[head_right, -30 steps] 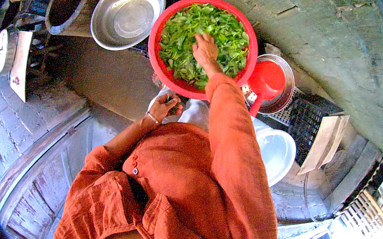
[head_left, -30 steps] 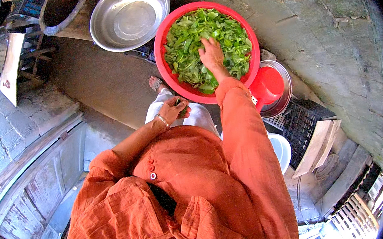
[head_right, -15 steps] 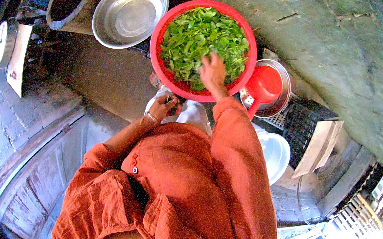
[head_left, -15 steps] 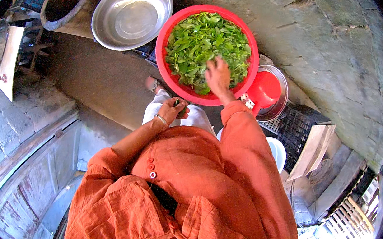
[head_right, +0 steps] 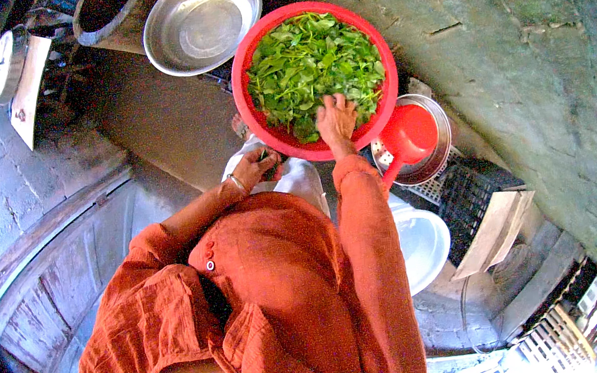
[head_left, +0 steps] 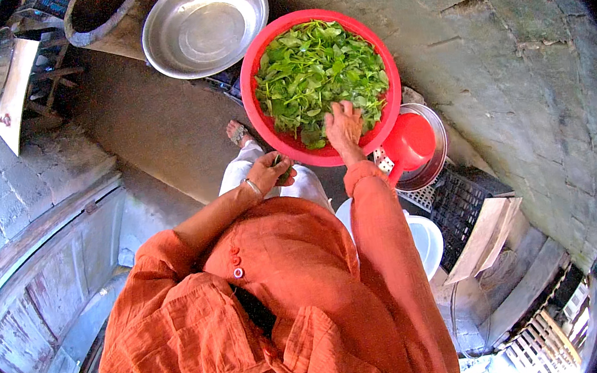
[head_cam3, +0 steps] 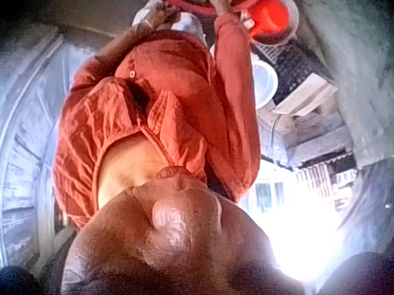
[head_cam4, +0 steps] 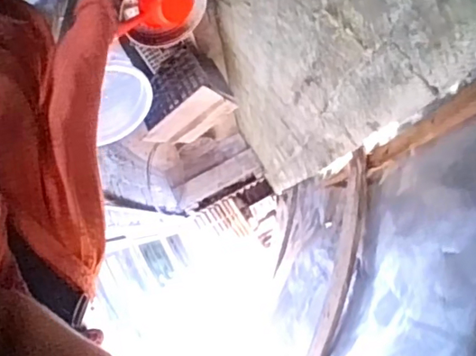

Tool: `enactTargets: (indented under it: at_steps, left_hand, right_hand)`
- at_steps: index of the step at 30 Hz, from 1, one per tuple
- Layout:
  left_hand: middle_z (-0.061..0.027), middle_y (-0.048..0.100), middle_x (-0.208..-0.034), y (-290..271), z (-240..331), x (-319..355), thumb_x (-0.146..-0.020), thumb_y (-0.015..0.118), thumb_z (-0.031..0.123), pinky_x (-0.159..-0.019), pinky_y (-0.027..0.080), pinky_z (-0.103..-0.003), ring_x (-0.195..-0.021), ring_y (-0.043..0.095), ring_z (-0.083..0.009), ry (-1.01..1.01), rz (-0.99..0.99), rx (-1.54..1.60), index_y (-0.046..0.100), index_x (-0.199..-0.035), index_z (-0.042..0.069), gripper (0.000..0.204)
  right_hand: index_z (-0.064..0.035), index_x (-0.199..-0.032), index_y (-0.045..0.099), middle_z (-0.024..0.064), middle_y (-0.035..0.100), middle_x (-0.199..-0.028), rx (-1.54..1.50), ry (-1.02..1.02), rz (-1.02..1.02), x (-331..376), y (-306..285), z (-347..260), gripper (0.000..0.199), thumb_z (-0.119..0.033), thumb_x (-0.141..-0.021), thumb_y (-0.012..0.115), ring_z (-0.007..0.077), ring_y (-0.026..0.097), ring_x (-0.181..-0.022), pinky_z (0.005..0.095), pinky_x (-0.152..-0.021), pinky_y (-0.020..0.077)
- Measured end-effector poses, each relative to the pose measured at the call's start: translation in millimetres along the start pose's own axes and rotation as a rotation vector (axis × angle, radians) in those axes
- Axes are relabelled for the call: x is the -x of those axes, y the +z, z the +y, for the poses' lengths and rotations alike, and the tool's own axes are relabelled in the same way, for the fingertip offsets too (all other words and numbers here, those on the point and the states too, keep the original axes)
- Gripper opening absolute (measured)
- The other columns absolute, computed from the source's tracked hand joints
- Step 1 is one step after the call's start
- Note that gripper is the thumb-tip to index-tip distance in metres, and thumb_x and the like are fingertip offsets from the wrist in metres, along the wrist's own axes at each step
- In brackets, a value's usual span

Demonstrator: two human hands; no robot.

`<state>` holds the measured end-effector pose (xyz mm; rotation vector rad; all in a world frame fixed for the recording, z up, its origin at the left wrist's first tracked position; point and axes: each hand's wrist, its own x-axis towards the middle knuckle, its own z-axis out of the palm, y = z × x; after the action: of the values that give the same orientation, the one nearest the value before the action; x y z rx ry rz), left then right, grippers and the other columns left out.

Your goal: The person washes leafy green vegetables in a red basin using a red scoop to pour water from a white bucket. They then pick the greens by hand, inspect them, and transfer them into a silver metal bowl.

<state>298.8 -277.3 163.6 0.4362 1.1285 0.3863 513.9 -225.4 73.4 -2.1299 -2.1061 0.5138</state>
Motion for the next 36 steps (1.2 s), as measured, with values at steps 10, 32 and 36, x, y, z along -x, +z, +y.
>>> enactTargets:
  at_steps: [10,32,36]
  left_hand:
    - [-0.0050,0.059,-0.078,-1,-2,-2,-0.088,0.051,0.017,-0.062,0.053,-0.028,-0.067,0.058,-0.0126,-0.013,0.012,0.026,0.052,-0.089,0.006,0.012]
    - [-0.0055,0.059,-0.077,-18,-11,-5,-0.088,0.050,0.018,-0.062,0.053,-0.028,-0.066,0.058,-0.0126,0.010,0.035,0.030,0.052,-0.090,0.004,0.014]
    - [-0.0056,0.059,-0.080,-16,-16,-8,-0.089,0.049,0.020,-0.066,0.052,-0.030,-0.070,0.059,-0.0146,-0.005,0.007,0.036,0.052,-0.092,0.006,0.015]
  right_hand:
    - [-0.0044,-0.087,0.058,0.0139,0.060,-0.092,-0.725,0.031,0.110,-15,-39,-4,0.021,0.000,-0.067,0.062,0.0275,0.058,-0.085,0.0333,-0.076,0.0442]
    - [-0.0049,-0.093,0.061,0.0170,0.060,-0.091,-0.551,0.100,0.017,-26,1,7,0.032,-0.001,-0.062,0.058,0.0293,0.059,-0.081,0.0338,-0.072,0.0460]
    - [0.0008,-0.091,0.059,0.0120,0.059,-0.086,-0.792,0.167,0.020,-12,-86,-10,0.029,0.004,-0.062,0.053,0.0208,0.056,-0.077,0.0293,-0.072,0.0431]
